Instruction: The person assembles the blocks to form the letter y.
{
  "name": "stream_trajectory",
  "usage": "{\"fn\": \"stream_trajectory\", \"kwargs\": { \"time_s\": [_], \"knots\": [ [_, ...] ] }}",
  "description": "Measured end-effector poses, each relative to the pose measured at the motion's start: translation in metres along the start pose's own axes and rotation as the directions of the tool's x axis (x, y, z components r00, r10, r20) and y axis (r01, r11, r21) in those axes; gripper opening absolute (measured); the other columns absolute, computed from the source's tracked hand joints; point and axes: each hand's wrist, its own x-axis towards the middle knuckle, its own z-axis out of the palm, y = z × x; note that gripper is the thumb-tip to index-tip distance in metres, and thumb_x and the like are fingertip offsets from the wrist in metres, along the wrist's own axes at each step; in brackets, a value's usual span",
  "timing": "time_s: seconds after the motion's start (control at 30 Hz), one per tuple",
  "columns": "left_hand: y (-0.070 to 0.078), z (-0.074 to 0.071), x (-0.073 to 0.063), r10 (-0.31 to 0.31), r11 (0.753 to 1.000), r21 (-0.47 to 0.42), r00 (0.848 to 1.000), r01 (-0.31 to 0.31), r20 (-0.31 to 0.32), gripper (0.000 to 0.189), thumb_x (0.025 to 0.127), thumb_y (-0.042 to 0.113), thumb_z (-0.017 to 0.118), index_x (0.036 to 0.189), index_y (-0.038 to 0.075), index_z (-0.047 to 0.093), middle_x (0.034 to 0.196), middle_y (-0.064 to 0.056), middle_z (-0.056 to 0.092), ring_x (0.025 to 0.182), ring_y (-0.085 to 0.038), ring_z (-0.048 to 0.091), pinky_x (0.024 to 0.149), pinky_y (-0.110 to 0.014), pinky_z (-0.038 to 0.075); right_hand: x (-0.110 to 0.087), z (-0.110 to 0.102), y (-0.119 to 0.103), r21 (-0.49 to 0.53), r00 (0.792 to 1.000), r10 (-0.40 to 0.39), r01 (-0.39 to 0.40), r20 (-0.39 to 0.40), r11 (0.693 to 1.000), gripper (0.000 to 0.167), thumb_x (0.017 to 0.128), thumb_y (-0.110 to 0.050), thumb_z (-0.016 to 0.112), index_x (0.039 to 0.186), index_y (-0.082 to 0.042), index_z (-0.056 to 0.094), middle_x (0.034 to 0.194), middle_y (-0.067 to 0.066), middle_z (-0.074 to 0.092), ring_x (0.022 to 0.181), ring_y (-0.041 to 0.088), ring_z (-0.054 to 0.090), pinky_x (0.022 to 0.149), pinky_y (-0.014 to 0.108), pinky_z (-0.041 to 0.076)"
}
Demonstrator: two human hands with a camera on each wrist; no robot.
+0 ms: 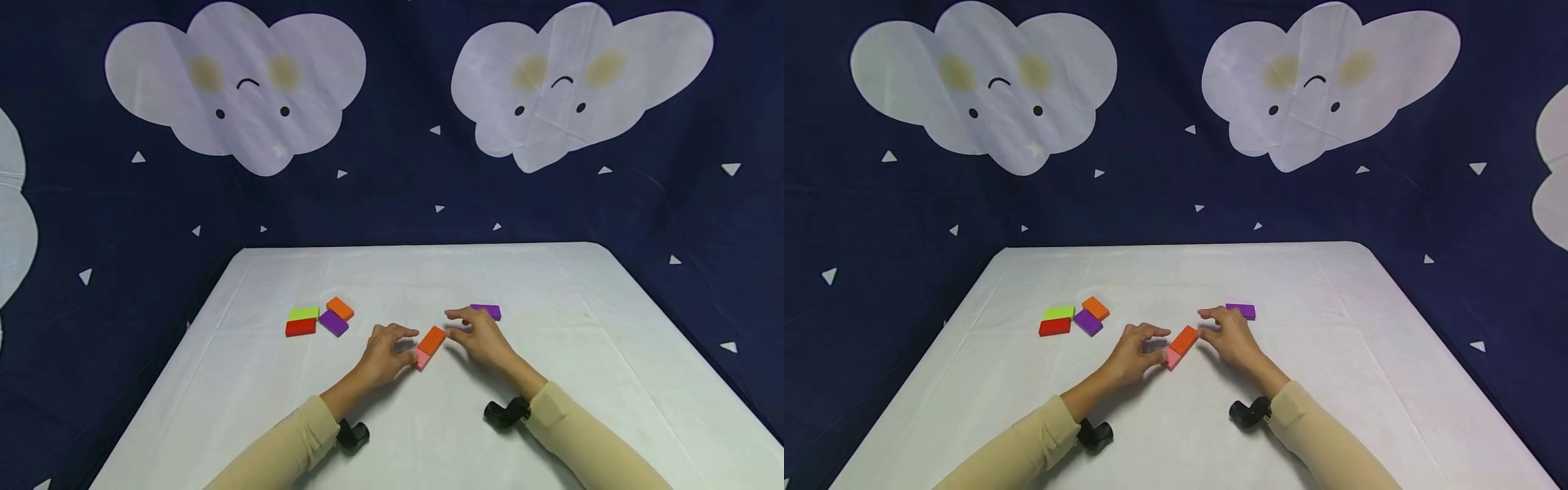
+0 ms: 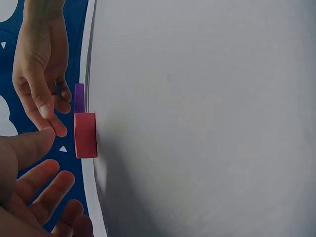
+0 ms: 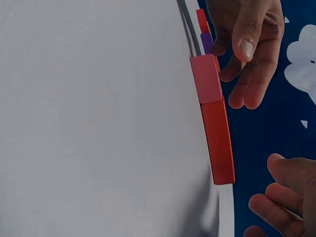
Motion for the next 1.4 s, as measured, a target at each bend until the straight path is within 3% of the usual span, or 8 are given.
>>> {"fn": "stream_trajectory", "kwargs": {
  "time_s": [0.17, 0.33, 0.63, 0.87, 1.2, 1.4],
  "knots": [
    [0.001, 0.0, 0.003, 0.04, 0.999, 0.024, 0.999, -0.041, 0.021, 0.04, 0.077, 0.014, 0.074, 0.117, 0.013, 0.067, 0.118, -0.002, 0.065, 0.101, -0.019, 0.046, 0.086, -0.034, 0.035, 0.001, -0.004, 0.002, 0.007, 1.0, 0.002, -0.002, -0.024, 1.0, 0.038, 0.084, -0.024, 0.069, 0.12, -0.011, 0.064, 0.116, 0.007, 0.068, 0.101, 0.028, 0.057, 0.084, 0.043, 0.045],
    [0.0, 0.0, 0.004, 0.084, 0.989, 0.114, 0.996, -0.089, 0.042, 0.041, 0.076, 0.016, 0.075, 0.116, 0.012, 0.067, 0.116, -0.003, 0.066, 0.098, -0.02, 0.047, 0.085, -0.036, 0.034, 0.001, -0.003, 0.004, 0.018, 1.0, -0.022, 0.023, -0.011, 1.0, 0.038, 0.083, -0.021, 0.07, 0.118, -0.008, 0.065, 0.115, 0.009, 0.068, 0.1, 0.03, 0.058, 0.085, 0.045, 0.045],
    [-0.001, 0.002, 0.005, 0.066, 0.979, 0.189, 0.996, -0.076, 0.061, 0.044, 0.074, 0.02, 0.076, 0.116, 0.012, 0.067, 0.112, -0.003, 0.066, 0.095, -0.02, 0.046, 0.083, -0.036, 0.033, 0.0, 0.005, 0.003, 0.011, 0.997, -0.02, 0.019, 0.069, 1.0, 0.037, 0.081, -0.02, 0.072, 0.116, -0.009, 0.067, 0.114, 0.007, 0.069, 0.097, 0.025, 0.055, 0.081, 0.037, 0.043],
    [0.002, 0.002, 0.007, 0.05, 0.977, 0.205, 0.997, -0.06, 0.054, 0.043, 0.074, 0.019, 0.076, 0.116, 0.012, 0.067, 0.112, -0.003, 0.066, 0.096, -0.02, 0.046, 0.081, -0.035, 0.033, 0.002, -0.003, 0.006, 0.0, 1.0, 0.002, -0.002, 0.015, 1.0, 0.038, 0.082, -0.024, 0.071, 0.117, -0.009, 0.066, 0.115, 0.006, 0.068, 0.099, 0.027, 0.057, 0.084, 0.043, 0.045],
    [0.001, 0.0, 0.01, 0.047, 0.977, 0.206, 0.998, -0.054, 0.036, 0.042, 0.075, 0.018, 0.075, 0.116, 0.012, 0.068, 0.112, -0.004, 0.065, 0.098, -0.021, 0.046, 0.081, -0.034, 0.032, 0.006, -0.022, 0.017, 0.074, 0.998, 0.036, -0.032, -0.052, 0.997, 0.04, 0.083, -0.02, 0.071, 0.119, -0.004, 0.065, 0.113, 0.016, 0.067, 0.105, 0.036, 0.057, 0.089, 0.049, 0.047],
    [0.0, 0.001, 0.012, 0.046, 0.976, 0.213, 0.998, -0.054, 0.042, 0.042, 0.075, 0.019, 0.075, 0.116, 0.012, 0.068, 0.113, -0.004, 0.065, 0.097, -0.021, 0.045, 0.08, -0.033, 0.032, 0.006, -0.035, 0.027, 0.014, 0.994, 0.045, -0.043, -0.101, 0.999, 0.04, 0.083, -0.019, 0.071, 0.119, -0.004, 0.064, 0.113, 0.019, 0.066, 0.099, 0.034, 0.054, 0.09, 0.048, 0.042]
  ]
}}
